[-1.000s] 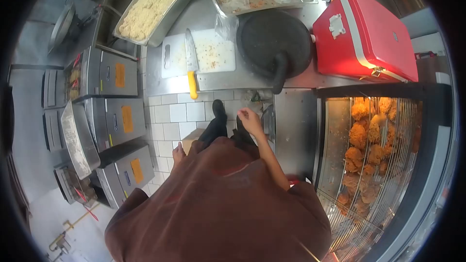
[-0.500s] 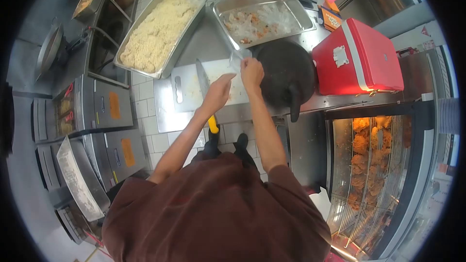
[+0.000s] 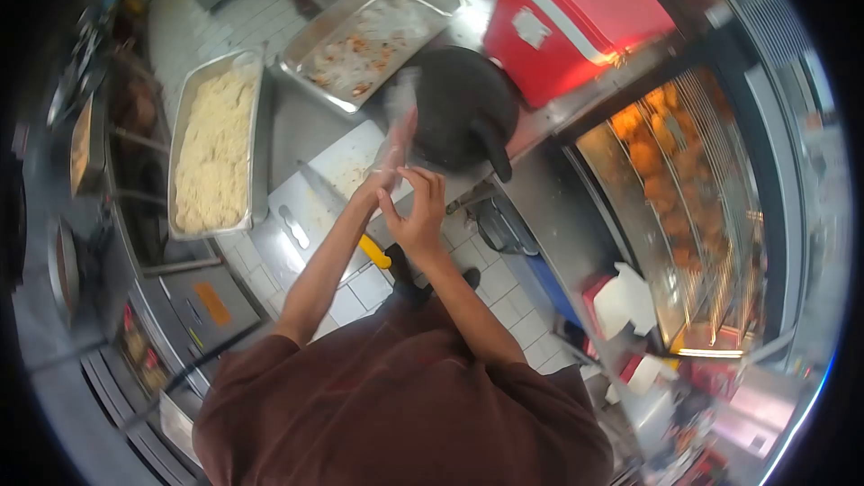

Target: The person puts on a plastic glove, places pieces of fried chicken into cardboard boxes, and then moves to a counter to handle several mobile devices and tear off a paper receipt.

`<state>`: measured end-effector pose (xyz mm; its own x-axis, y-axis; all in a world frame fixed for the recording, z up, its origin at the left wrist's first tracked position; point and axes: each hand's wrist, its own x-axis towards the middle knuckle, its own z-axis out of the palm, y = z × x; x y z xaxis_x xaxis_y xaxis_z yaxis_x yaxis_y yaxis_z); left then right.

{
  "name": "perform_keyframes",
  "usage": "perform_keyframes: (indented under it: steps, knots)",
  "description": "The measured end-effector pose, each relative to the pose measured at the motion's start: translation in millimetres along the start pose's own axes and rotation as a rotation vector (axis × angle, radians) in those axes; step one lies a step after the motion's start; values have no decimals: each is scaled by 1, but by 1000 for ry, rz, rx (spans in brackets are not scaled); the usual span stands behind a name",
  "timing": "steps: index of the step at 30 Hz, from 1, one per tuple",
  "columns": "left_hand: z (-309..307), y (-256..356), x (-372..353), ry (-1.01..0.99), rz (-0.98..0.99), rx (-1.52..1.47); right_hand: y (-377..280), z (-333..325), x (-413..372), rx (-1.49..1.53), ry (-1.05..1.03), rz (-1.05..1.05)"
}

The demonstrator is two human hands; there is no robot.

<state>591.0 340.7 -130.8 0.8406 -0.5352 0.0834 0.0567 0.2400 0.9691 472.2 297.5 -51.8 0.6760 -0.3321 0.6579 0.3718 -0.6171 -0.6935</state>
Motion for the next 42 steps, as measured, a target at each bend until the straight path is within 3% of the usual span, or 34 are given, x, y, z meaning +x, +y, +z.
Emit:
perform_keyframes:
  steps: [1,2,3,5,7,8,10,11,13,14,18,19,21,24,26,28,29,31,32,34,35,36,37,41,42]
  knots:
    - [18,13,-11,-49,-12,6,-2,-8,-2,-37,43,63]
    - [38,26,-19,-137,-80,-446,-3,-19,-5,-78,95,125]
    - [58,27,-21,-224,-50,-378,4,-30,-13,-117,154,135]
    - [97,27,-24,-390,30,-246,26,-55,-34,-60,-65,188]
    - [124,29,-19,-189,-299,-1039,29,-85,-45,-19,-124,178]
    - [140,28,-17,-253,-335,-1033,31,-106,-52,-59,-66,186]
    - [171,24,-15,-85,-362,-942,32,-146,-70,171,-327,197]
    - [186,19,-12,-122,-374,-939,32,-167,-77,148,-298,196]
    - [224,10,-9,-217,-295,-845,30,-222,-87,76,-456,116]
    - [245,9,-12,-178,-301,-794,37,-251,-93,43,-402,163]
    - [319,-2,-34,-122,-183,-590,87,-370,-96,-241,214,233]
    - [337,-5,-37,-134,-175,-574,91,-395,-90,-231,232,226]
    - [371,-9,-48,97,-156,-703,84,-432,-79,-324,316,193]
    - [405,-8,-61,265,-245,-872,60,-408,-77,-306,179,57]
    - [412,-8,-55,237,-265,-877,64,-387,-74,-315,143,17]
    - [417,7,-57,241,-270,-849,91,-368,-84,-146,45,246]
    - [411,6,-52,251,-260,-857,91,-370,-79,-143,32,238]
    - [389,4,-40,152,-221,-902,90,-372,-72,-7,-236,129]
    - [381,3,-34,158,-216,-906,93,-377,-65,-5,-244,126]
    - [365,2,-22,-94,-177,-647,101,-388,-43,-23,-470,-79]
    - [362,2,-13,-99,-178,-651,98,-390,-25,-119,-311,-124]
    - [360,1,-4,49,-174,-558,99,-392,-9,-213,-153,-167]
    - [359,0,6,194,-171,-462,119,-388,7,-384,-127,-135]
    - [353,-15,52,197,-53,-340,189,-374,69,-888,-94,-51]
    - [356,-18,65,238,-32,-259,198,-376,73,-893,-94,-48]
